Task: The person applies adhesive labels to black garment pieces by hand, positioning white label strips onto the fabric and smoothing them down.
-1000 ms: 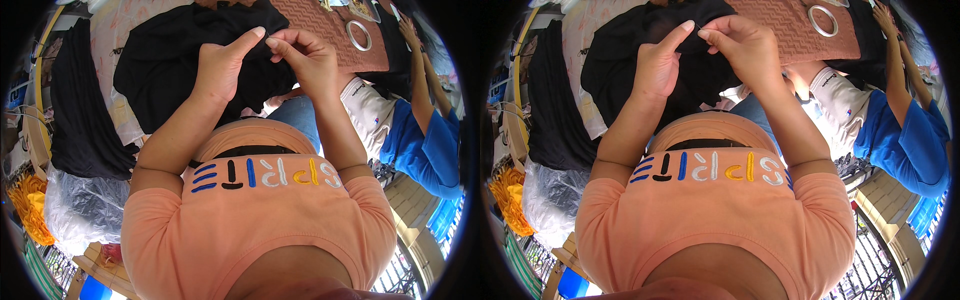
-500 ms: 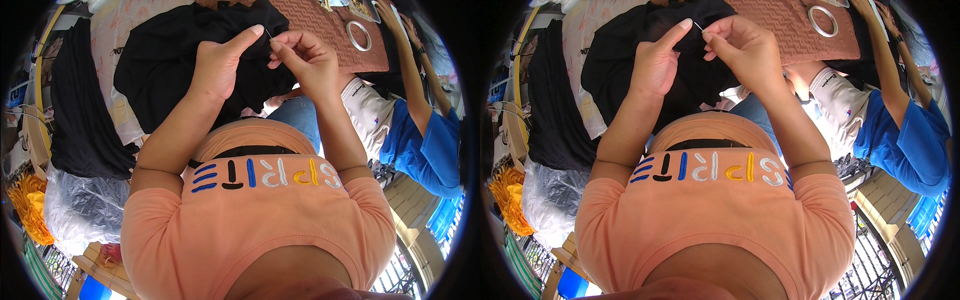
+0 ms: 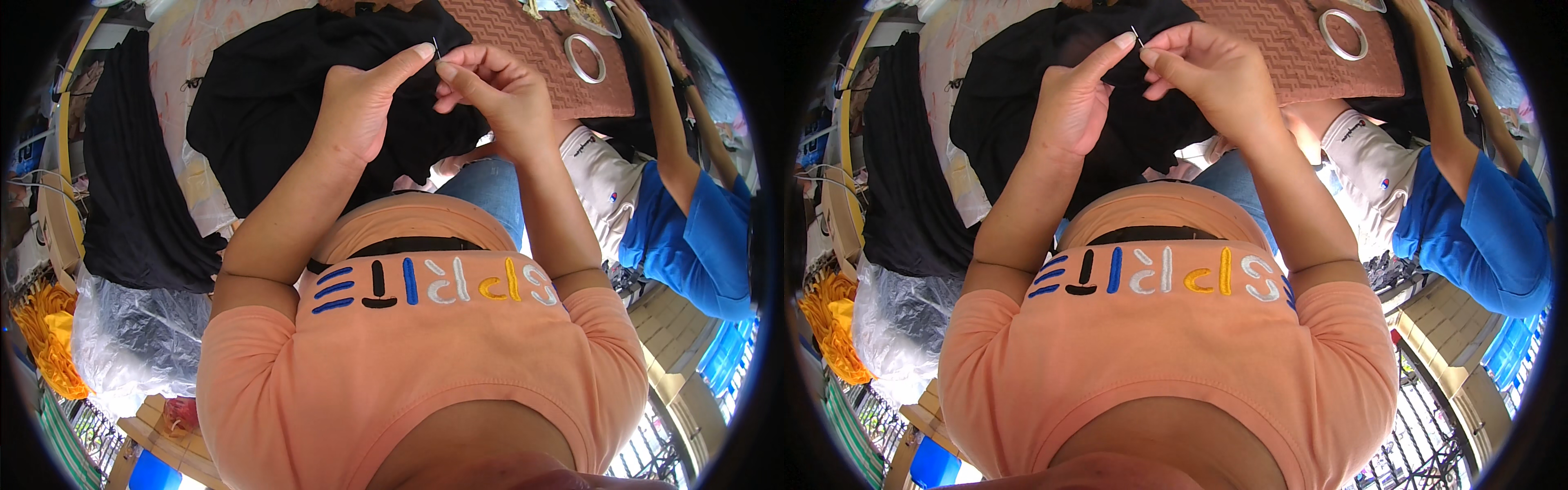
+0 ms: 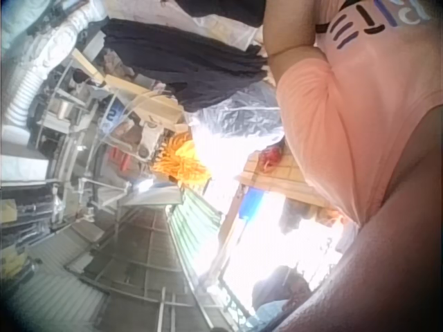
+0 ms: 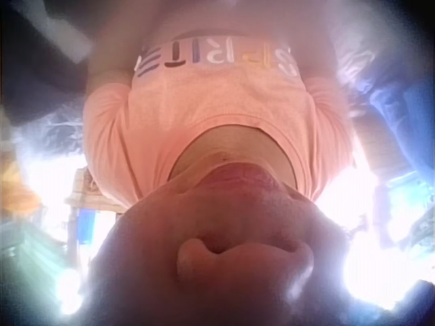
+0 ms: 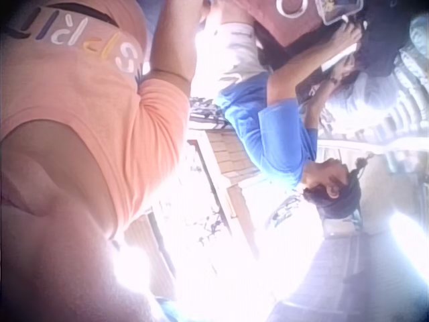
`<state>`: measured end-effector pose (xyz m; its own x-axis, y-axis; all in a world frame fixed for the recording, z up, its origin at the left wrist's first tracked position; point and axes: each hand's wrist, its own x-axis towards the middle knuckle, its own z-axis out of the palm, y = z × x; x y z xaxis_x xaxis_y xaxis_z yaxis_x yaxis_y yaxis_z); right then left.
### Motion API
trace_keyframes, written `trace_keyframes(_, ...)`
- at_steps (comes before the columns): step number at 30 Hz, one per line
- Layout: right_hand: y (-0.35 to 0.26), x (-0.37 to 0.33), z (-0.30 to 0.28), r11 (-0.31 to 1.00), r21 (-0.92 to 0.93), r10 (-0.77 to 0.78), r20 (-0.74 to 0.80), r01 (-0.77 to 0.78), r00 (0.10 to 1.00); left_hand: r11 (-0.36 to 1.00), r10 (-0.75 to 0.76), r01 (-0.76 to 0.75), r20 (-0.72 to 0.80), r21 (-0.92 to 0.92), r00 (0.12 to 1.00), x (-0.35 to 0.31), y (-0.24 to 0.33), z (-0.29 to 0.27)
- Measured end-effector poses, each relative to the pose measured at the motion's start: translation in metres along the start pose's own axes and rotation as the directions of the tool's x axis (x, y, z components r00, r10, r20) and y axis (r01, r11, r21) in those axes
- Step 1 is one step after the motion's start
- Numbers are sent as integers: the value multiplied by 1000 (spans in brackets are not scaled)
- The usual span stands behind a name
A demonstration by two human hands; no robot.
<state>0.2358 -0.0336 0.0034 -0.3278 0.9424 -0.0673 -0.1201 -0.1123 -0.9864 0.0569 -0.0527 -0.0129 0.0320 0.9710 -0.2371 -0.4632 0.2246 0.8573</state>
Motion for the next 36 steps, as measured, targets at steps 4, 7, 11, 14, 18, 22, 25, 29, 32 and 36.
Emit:
trace_keyframes(4, 1, 0, -15, 923, -255, -316, -69, 289, 946, 996, 89, -88, -48, 22, 995, 0, 4, 9)
trace_keyframes(7, 2, 6, -25, 863, -432, -317, -58, 262, 947, 992, 114, -113, -24, 62, 993, 6, -2, 5)
trace_keyframes(11, 7, 14, -25, 763, -512, -421, 69, 394, 905, 980, 179, -180, 15, 80, 984, 15, -12, 3)
trace_keyframes(14, 0, 12, -25, 814, -456, -373, 64, 359, 926, 971, 201, -201, 15, 126, 980, 11, -9, 3)
trace_keyframes(18, -14, 17, -36, 789, -487, -350, 142, 374, 926, 963, 232, -235, 43, 131, 972, 9, -6, 6)
trace_keyframes(22, -58, 20, -13, 513, -806, -280, 168, 295, 945, 955, 260, -265, 55, 129, 964, 8, -4, 8)
trace_keyframes(25, -52, 33, -19, 361, -740, -491, 366, 567, 791, 952, 273, -281, 82, 120, 959, 7, -3, 15)
trace_keyframes(29, -61, 28, -11, 365, -728, -446, 411, 581, 795, 913, 298, -309, 81, 267, 951, 12, -6, 4)
trace_keyframes(32, -66, 23, -15, 393, -752, -397, 381, 530, 835, 906, 300, -307, 71, 292, 951, 12, -6, 0)
trace_keyframes(36, -69, 26, -19, 341, -795, -380, 371, 501, 847, 937, 317, -319, 41, 143, 948, 7, 0, 15)
